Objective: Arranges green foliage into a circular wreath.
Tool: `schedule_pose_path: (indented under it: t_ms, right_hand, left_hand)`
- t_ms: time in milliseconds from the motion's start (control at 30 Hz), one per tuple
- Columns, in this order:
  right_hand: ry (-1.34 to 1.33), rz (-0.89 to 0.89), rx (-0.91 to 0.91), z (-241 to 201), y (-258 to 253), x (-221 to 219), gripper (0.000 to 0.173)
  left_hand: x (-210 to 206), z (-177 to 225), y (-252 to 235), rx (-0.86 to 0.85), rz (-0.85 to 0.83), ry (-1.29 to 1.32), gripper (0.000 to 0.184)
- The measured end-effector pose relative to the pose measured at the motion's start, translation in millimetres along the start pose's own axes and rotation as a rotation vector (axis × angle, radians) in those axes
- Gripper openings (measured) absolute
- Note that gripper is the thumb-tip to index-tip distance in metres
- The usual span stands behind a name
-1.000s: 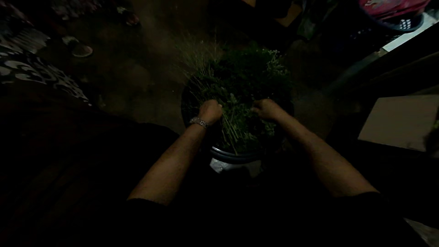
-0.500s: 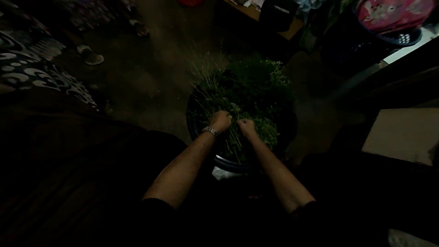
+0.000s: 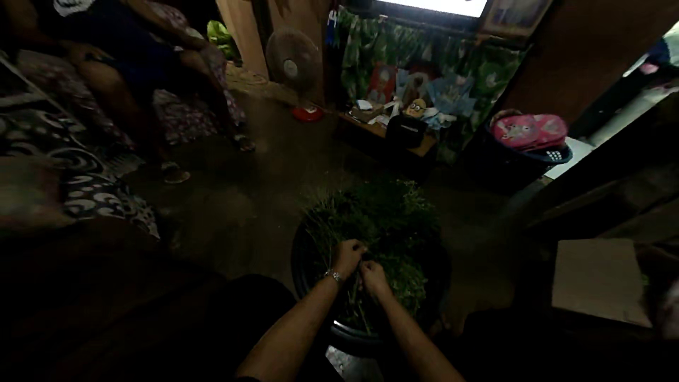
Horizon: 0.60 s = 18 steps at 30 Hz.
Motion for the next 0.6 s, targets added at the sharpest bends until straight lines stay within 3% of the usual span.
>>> schedule_pose_path:
  t_ms: [200, 367, 600]
  right_hand:
    - [-0.056, 0.042, 0.005, -0.5, -4.0, 10.8, 0.027]
    - [-0.016, 0.044, 0.054, -9.0, 6.5, 9.4, 0.030]
    - [0.029, 0.052, 0.049, -15.7, 2.4, 10.4, 0.026]
  left_hand:
    - [-5.4, 0.1, 3.9, -0.051, -0.071, 0.050, 0.030]
    - [-4.8, 0.5, 4.2, -0.020, -0.009, 0.089, 0.024]
    - [-1.6, 11.3, 13.9, -0.098, -0.006, -0.189, 0.029]
Point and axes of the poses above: each hand's wrist, its own y-axis away from the middle knuckle, its own x-axis out of the back of the hand, z = x × y, the point moved 2 cm from there along -y, towards the middle knuckle, and after that the axes turned 1 degree about z, right-handed, at the moved point
